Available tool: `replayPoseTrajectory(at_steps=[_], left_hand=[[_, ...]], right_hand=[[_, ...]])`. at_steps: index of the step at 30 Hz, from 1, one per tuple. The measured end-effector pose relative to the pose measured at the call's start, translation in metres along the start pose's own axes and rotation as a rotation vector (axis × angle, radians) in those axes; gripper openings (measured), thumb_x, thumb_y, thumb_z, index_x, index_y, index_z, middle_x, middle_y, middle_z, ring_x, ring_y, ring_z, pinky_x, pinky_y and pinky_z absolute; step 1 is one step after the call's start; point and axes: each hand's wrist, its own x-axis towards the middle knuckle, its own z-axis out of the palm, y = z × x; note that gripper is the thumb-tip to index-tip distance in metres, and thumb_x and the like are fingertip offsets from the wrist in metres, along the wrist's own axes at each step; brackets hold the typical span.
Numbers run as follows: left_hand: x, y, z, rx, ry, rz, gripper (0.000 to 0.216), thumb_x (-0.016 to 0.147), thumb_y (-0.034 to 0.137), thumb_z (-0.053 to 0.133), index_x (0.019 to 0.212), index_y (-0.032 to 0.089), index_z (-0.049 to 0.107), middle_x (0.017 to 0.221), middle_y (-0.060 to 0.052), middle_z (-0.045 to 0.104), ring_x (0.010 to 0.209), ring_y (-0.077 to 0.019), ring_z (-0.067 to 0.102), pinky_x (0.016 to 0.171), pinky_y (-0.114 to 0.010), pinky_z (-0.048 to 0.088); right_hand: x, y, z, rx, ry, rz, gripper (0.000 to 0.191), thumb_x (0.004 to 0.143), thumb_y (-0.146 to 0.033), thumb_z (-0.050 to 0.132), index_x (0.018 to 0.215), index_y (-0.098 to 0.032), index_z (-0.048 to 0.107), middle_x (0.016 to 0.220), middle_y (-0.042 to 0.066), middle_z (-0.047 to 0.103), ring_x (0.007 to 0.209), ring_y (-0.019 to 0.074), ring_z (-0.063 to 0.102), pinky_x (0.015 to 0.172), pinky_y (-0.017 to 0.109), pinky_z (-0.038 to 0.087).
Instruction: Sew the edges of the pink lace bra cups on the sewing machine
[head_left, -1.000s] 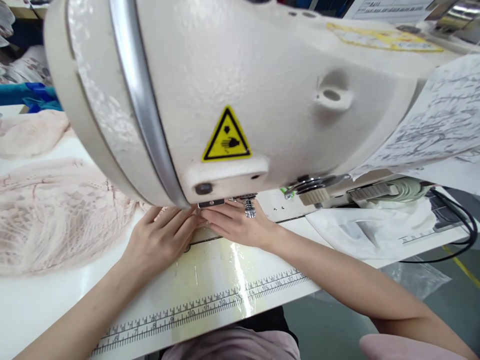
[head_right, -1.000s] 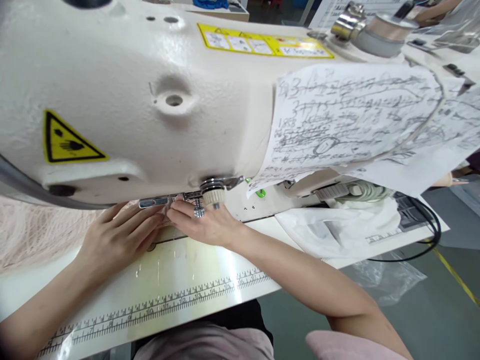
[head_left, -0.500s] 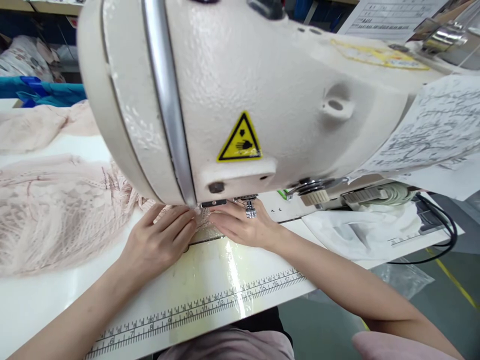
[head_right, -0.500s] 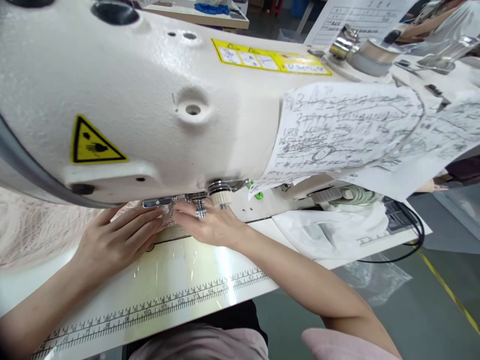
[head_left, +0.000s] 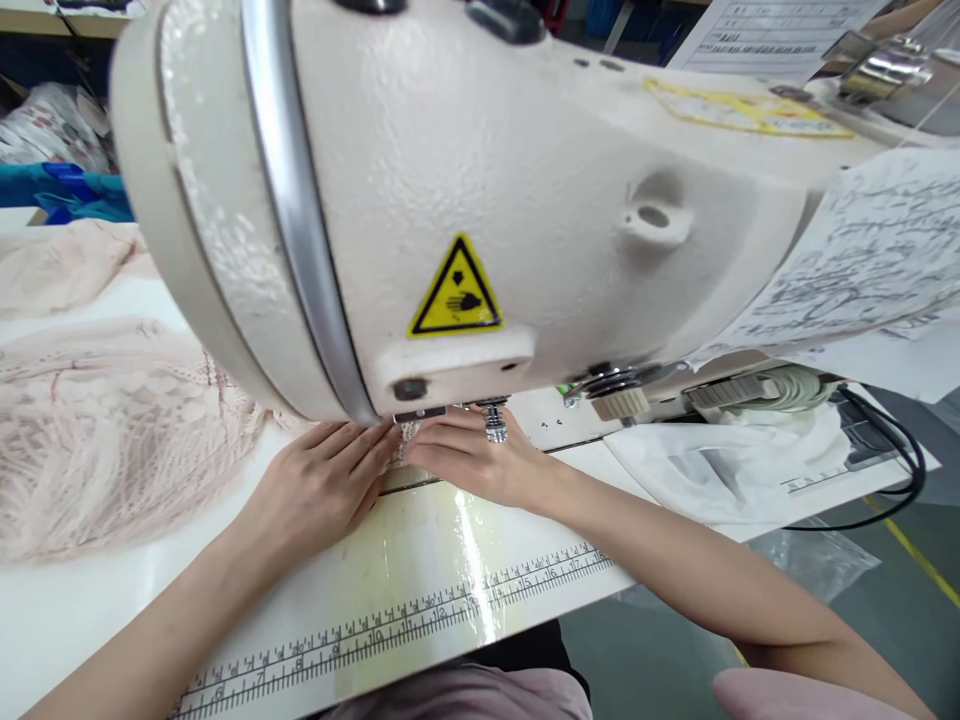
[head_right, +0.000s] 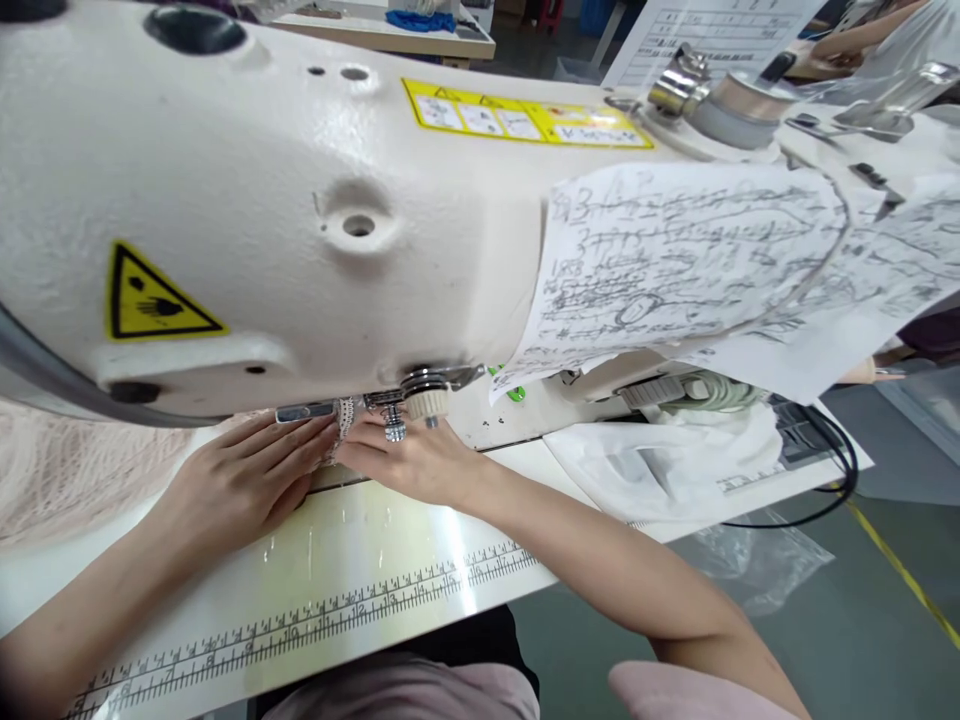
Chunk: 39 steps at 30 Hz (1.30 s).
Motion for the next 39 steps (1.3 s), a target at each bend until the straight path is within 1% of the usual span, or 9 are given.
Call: replayPoseTrajectory(at_steps=[4,10,17,20,22,24,28,35,39], left_hand=[[-0.001,-0.005,-0.001,-0.048,0.009,0.001,0.025,0.091,0.016,0.053,0.111,0.009,0.066,0.106,-0.01,0.073,0.083,-0.0208,0.071,0.074,-0.036,0.054],[-0.001,-0.006,-0.001,-0.05,0.001,-0.001,0.026,0.091,0.017,0.054,0.112,0.007,0.066,0.105,-0.009,0.074,0.08,-0.0209,0.071,0.071,-0.036,0.054],[-0.001,-0.005,0.0,-0.032,-0.012,-0.019,0.025,0.092,0.016,0.052,0.111,0.006,0.065,0.104,-0.01,0.074,0.079,-0.022,0.071,0.073,-0.039,0.054],[-0.001,-0.004,0.001,-0.018,-0.016,-0.031,0.025,0.092,0.017,0.052,0.111,0.006,0.065,0.102,-0.01,0.074,0.079,-0.0223,0.071,0.073,-0.039,0.054],[-0.001,-0.004,0.001,-0.008,-0.026,-0.037,0.025,0.092,0.017,0.052,0.111,0.006,0.065,0.102,-0.01,0.074,0.079,-0.0222,0.071,0.074,-0.039,0.053],[-0.001,-0.003,0.002,0.007,-0.034,-0.039,0.026,0.093,0.017,0.051,0.112,0.006,0.064,0.101,-0.009,0.074,0.079,-0.0223,0.071,0.074,-0.04,0.053],[-0.002,-0.001,0.004,0.04,-0.038,-0.045,0.027,0.093,0.018,0.051,0.113,0.007,0.064,0.098,-0.009,0.075,0.079,-0.0225,0.071,0.075,-0.04,0.053],[0.0,0.001,0.005,0.069,-0.035,-0.049,0.029,0.093,0.018,0.052,0.117,0.006,0.062,0.095,-0.008,0.075,0.078,-0.0215,0.07,0.074,-0.038,0.052],[0.002,0.002,0.005,0.091,-0.032,-0.053,0.029,0.093,0.017,0.051,0.118,0.006,0.061,0.097,-0.01,0.075,0.077,-0.0213,0.07,0.075,-0.038,0.052]], right_hand=[[0.008,-0.004,0.004,0.004,0.027,-0.055,0.024,0.089,-0.002,0.048,0.088,-0.02,0.065,0.081,-0.006,0.069,0.077,0.0072,0.059,0.066,0.021,0.047],[0.008,-0.004,0.004,-0.009,-0.001,-0.06,0.024,0.091,-0.005,0.047,0.091,-0.021,0.065,0.082,-0.005,0.068,0.08,0.0091,0.058,0.073,0.023,0.048],[0.011,-0.003,0.004,-0.047,0.02,-0.049,0.023,0.093,-0.008,0.047,0.087,-0.021,0.065,0.08,-0.006,0.068,0.073,0.0077,0.057,0.069,0.022,0.046],[0.01,-0.003,0.002,-0.093,0.014,-0.038,0.021,0.092,-0.009,0.048,0.086,-0.022,0.064,0.079,-0.006,0.068,0.068,0.0072,0.056,0.058,0.022,0.042],[0.009,-0.005,-0.001,-0.159,0.013,-0.005,0.021,0.091,-0.008,0.049,0.089,-0.023,0.064,0.083,-0.006,0.068,0.063,0.0063,0.054,0.049,0.024,0.035],[0.007,-0.007,-0.003,-0.239,0.008,0.037,0.021,0.09,-0.008,0.049,0.093,-0.024,0.064,0.087,-0.007,0.069,0.057,0.0056,0.051,0.044,0.026,0.029],[0.005,-0.01,-0.006,-0.324,0.023,0.072,0.021,0.089,-0.01,0.052,0.096,-0.025,0.064,0.094,-0.009,0.07,0.054,0.0058,0.05,0.044,0.029,0.026],[0.004,0.0,0.003,-0.208,0.091,0.04,0.023,0.086,-0.005,0.053,0.094,-0.024,0.063,0.09,-0.01,0.07,0.069,0.0077,0.055,0.047,0.028,0.024],[0.003,0.006,0.006,-0.173,0.075,0.049,0.028,0.085,-0.002,0.05,0.095,-0.025,0.063,0.093,-0.008,0.07,0.069,0.0086,0.054,0.049,0.029,0.024]])
